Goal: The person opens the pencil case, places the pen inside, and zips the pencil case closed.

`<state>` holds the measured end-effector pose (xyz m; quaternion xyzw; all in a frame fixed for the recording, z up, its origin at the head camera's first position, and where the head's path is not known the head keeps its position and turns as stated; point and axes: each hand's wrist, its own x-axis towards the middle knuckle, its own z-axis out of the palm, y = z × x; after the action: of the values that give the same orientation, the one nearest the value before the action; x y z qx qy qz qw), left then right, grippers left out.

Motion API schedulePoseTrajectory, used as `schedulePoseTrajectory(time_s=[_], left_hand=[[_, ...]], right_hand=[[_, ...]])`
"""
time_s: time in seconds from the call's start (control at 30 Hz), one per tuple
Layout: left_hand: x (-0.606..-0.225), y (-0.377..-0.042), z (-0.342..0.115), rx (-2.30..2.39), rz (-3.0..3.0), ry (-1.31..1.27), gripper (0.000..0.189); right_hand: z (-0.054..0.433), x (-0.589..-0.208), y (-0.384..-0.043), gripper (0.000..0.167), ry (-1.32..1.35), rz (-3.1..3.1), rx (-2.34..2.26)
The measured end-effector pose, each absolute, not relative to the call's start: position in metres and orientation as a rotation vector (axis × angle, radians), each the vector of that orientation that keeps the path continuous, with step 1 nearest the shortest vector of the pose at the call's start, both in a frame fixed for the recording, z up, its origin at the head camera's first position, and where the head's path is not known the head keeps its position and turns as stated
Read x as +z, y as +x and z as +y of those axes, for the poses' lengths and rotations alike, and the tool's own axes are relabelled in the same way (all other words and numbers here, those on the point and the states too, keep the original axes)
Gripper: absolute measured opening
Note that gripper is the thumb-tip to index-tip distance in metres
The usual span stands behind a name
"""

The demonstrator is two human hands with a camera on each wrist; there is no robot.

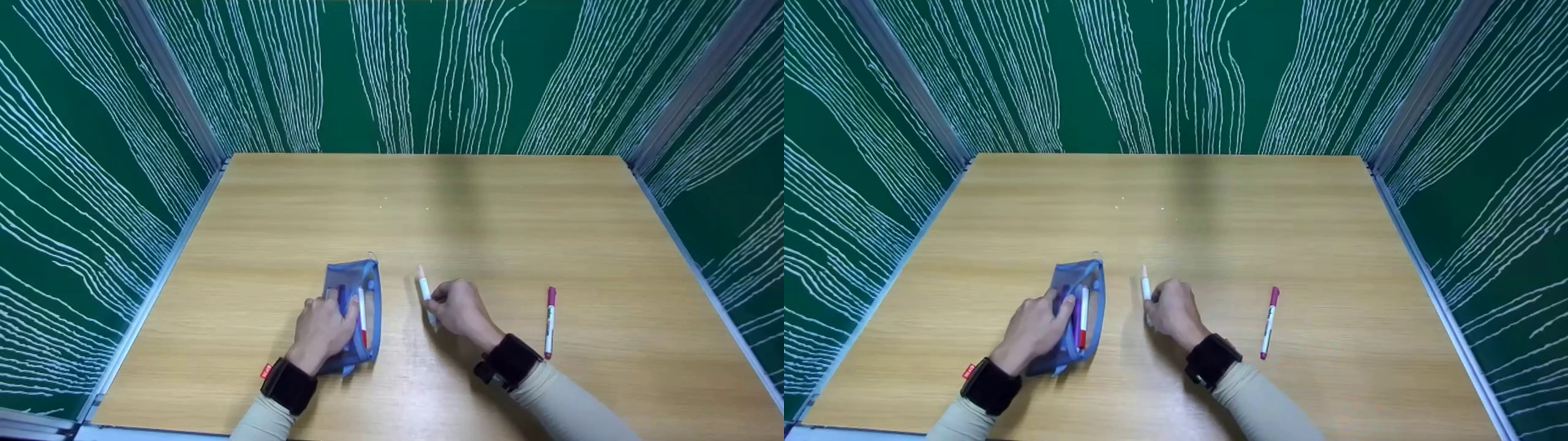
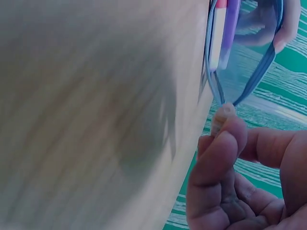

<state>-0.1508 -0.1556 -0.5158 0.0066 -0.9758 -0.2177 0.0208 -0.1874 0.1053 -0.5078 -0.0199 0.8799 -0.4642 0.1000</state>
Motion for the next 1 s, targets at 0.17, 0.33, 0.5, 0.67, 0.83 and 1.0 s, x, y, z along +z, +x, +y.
schedulePoseTrajectory(time_s=[0.17,0.33,0.5,0.67,0.83,1.0], left_hand=[[-0.516,-0.151,-0.156,-0.681,-3.024,0.022,0.066],[-0.517,-0.151,-0.156,-0.692,-3.024,0.018,0.066],[-0.517,-0.150,-0.155,-0.685,-3.023,0.018,0.066],[-0.517,-0.149,-0.154,-0.658,-3.014,0.024,0.064],[-0.517,-0.150,-0.154,-0.655,-3.033,0.034,0.064],[-0.518,-0.152,-0.155,-0.665,-3.041,0.040,0.066]], right_hand=[[0.095,-0.508,-0.184,0.005,-0.080,2.548,-1.394],[0.085,-0.507,-0.180,0.006,-0.102,2.534,-1.394],[0.074,-0.508,-0.177,0.008,-0.135,2.533,-1.382],[0.061,-0.509,-0.174,0.011,-0.193,2.525,-1.375],[0.046,-0.508,-0.171,0.013,-0.216,2.489,-1.380],[0.029,-0.505,-0.170,0.011,-0.206,2.404,-1.428]])
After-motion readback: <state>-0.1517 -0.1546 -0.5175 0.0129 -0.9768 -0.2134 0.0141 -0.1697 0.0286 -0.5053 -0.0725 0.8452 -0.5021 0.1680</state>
